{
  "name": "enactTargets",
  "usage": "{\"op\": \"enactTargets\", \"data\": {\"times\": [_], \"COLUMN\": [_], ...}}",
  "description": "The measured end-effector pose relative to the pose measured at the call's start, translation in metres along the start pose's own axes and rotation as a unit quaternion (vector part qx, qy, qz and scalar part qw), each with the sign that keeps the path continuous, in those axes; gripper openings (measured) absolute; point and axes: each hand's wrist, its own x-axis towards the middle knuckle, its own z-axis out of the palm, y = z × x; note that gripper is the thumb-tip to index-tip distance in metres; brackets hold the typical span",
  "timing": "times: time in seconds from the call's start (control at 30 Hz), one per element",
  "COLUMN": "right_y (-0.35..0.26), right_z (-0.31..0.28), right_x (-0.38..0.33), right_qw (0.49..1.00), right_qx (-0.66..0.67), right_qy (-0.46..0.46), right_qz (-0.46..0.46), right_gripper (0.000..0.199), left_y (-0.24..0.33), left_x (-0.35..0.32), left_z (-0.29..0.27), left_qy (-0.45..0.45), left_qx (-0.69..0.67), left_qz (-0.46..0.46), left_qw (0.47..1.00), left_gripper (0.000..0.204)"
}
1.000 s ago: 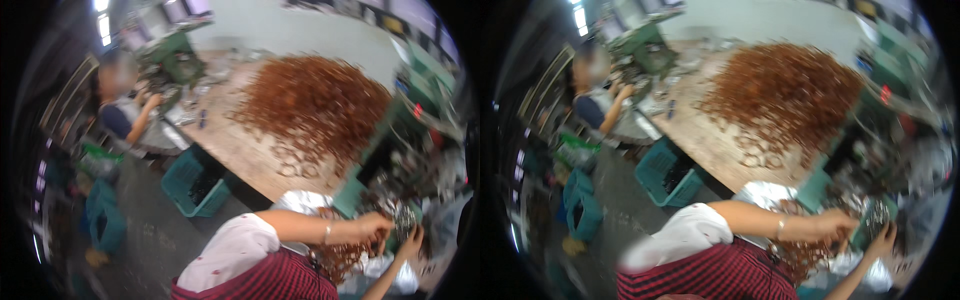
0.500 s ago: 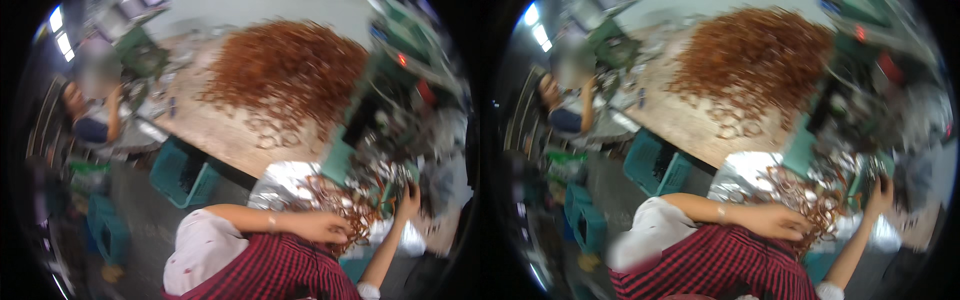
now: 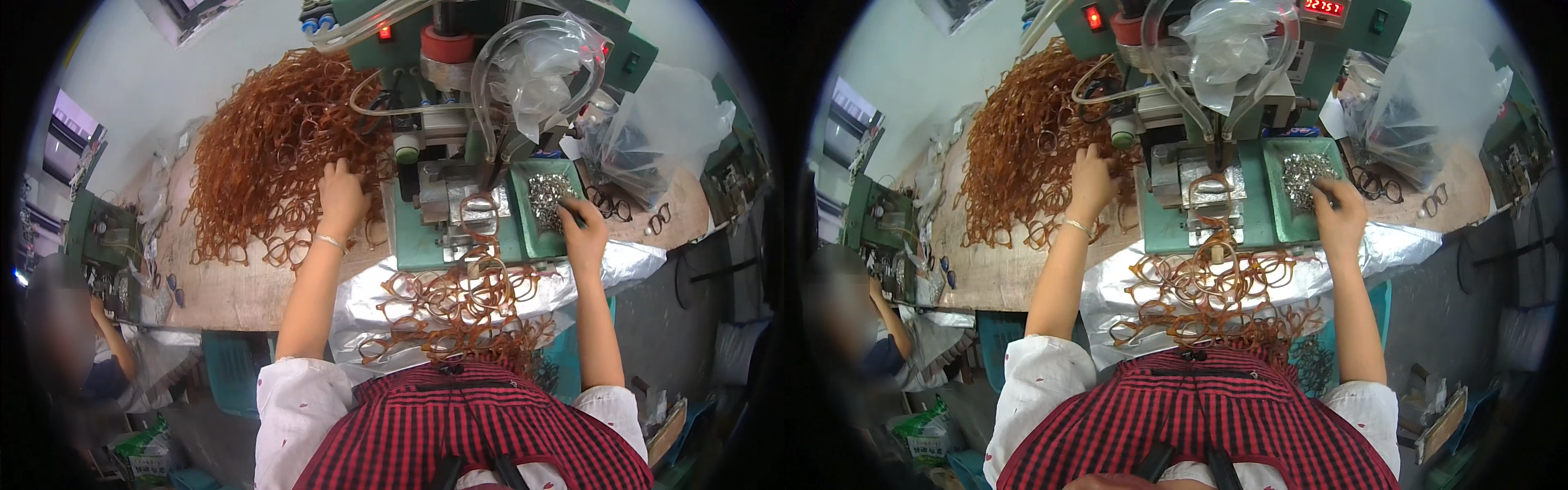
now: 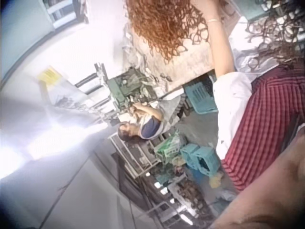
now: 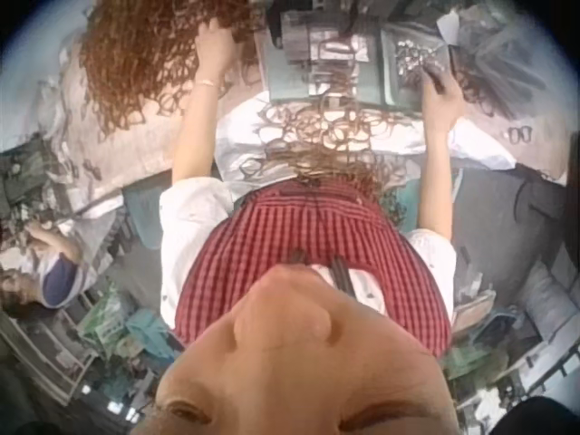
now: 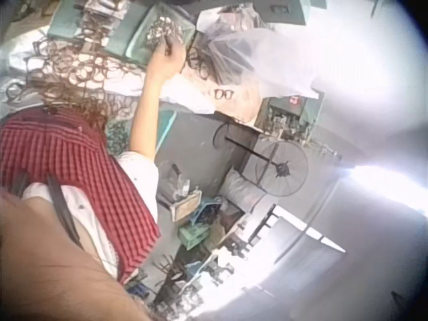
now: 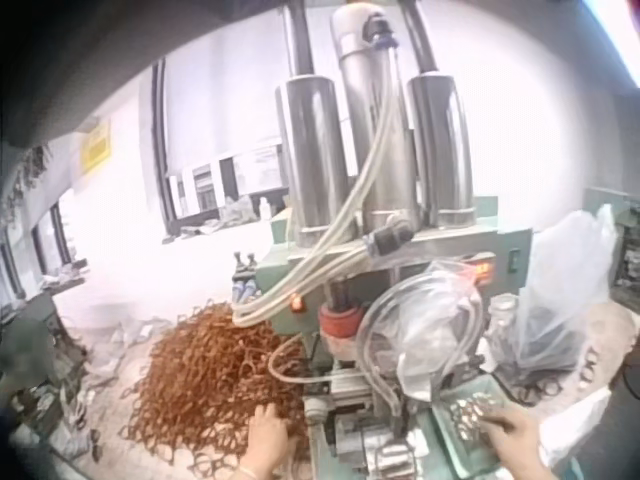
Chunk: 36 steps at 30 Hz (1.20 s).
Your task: The person repeatedly picks up brown spectacle frames and small metal components, places them into a green machine, and removes the assembled frames. The person handles frames one at a time and accumulates them on the work surface.
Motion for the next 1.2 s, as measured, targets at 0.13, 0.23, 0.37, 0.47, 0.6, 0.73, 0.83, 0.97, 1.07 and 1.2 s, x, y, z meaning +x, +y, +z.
{"op": "enactTargets", "data": {"times": [0.13, 0.23, 0.37, 0.47, 0.6, 0.73, 0.83, 0.97, 1.07, 1.2], "right_y": [0.012, -0.029, -0.101, -0.11, -0.116, -0.122, -0.126, -0.144, -0.156, -0.101], "right_z": [-0.035, -0.042, -0.011, 0.038, 0.06, 0.059, 0.056, 0.052, 0.045, 0.006], "right_x": [-0.034, -0.034, 0.007, 0.027, 0.009, 0.008, 0.008, 0.007, -0.004, 0.003], "right_qw": [0.997, 0.998, 0.985, 0.953, 0.919, 0.92, 0.897, 0.841, 0.892, 0.981], "right_qx": [0.012, 0.047, 0.152, 0.291, 0.388, 0.383, 0.426, 0.514, 0.437, 0.145], "right_qy": [0.049, -0.001, -0.07, -0.078, -0.042, -0.038, -0.061, -0.082, -0.049, -0.093], "right_qz": [0.052, 0.04, -0.051, -0.01, 0.055, 0.069, 0.101, 0.148, 0.106, -0.086], "right_gripper": [0.013, 0.014, 0.02, 0.033, 0.047, 0.052, 0.056, 0.058, 0.06, 0.037], "left_y": [-0.026, -0.029, -0.026, -0.035, -0.009, 0.028, 0.074, 0.107, 0.109, 0.097], "left_x": [-0.034, -0.043, -0.032, -0.028, -0.068, -0.064, -0.037, -0.016, -0.016, -0.037], "left_z": [0.007, -0.021, -0.048, -0.03, -0.025, -0.053, -0.121, -0.156, -0.151, -0.133], "left_qy": [-0.021, -0.012, 0.12, 0.201, 0.091, 0.154, 0.226, 0.229, 0.231, 0.193], "left_qx": [-0.092, -0.14, -0.111, -0.185, -0.585, -0.711, -0.727, -0.591, -0.651, -0.475], "left_qz": [0.023, -0.001, -0.003, -0.008, -0.295, -0.191, 0.053, 0.105, 0.112, 0.291], "left_qw": [0.995, 0.99, 0.987, 0.962, 0.75, 0.659, 0.646, 0.766, 0.714, 0.808], "left_gripper": [0.023, 0.02, 0.026, 0.034, 0.037, 0.025, 0.018, 0.016, 0.015, 0.012]}}
